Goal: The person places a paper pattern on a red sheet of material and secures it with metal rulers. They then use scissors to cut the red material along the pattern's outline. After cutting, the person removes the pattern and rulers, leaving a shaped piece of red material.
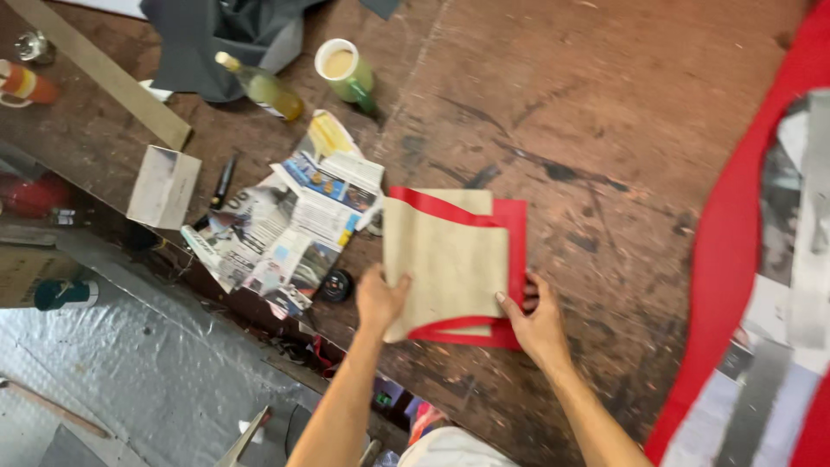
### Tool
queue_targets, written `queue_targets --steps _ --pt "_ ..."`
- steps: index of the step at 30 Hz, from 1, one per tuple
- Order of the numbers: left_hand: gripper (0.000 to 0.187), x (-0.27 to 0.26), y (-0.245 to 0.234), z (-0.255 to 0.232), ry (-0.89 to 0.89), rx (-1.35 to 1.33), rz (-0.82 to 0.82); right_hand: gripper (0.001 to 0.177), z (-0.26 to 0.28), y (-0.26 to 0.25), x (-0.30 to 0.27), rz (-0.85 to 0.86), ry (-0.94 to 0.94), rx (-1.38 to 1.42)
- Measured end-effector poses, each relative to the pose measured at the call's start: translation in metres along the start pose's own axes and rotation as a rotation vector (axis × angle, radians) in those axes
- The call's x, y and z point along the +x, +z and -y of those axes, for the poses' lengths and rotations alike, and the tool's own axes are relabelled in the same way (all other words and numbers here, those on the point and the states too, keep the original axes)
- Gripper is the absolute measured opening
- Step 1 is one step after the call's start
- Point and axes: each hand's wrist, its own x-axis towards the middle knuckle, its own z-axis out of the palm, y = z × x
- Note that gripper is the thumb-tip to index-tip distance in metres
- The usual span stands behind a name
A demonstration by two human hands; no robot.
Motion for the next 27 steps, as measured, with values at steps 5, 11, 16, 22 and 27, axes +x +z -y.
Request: queue_targets --steps 5,11,16,22,27 --pt "0.041 -0.064 -0.024 -0.034 0.368 -0.243 0.133 0.057 0.011 0.019 0.008 0.178 0.231 -0.185" --pt "0.041 -0.104 -0.090 -0.038 0.182 -0.444 0.496 0.035 0.011 -0.033 0.033 0.221 0.275 -0.103" --pt "0.059 -0.096 -0.120 0.019 0.195 -0.192 0.544 0.029 0.051 0.018 0.072 0.133 0.050 0.202" --pt "0.066 -0.026 -0.105 0.096 0.553 0.136 0.603 0.066 0.108 0.149 0.094 0.327 0.013 -0.219" --pt "0.073 0.042 -0.111 0.109 0.552 0.359 0.621 0.054 0.100 0.128 0.064 0.243 0.008 -0.394"
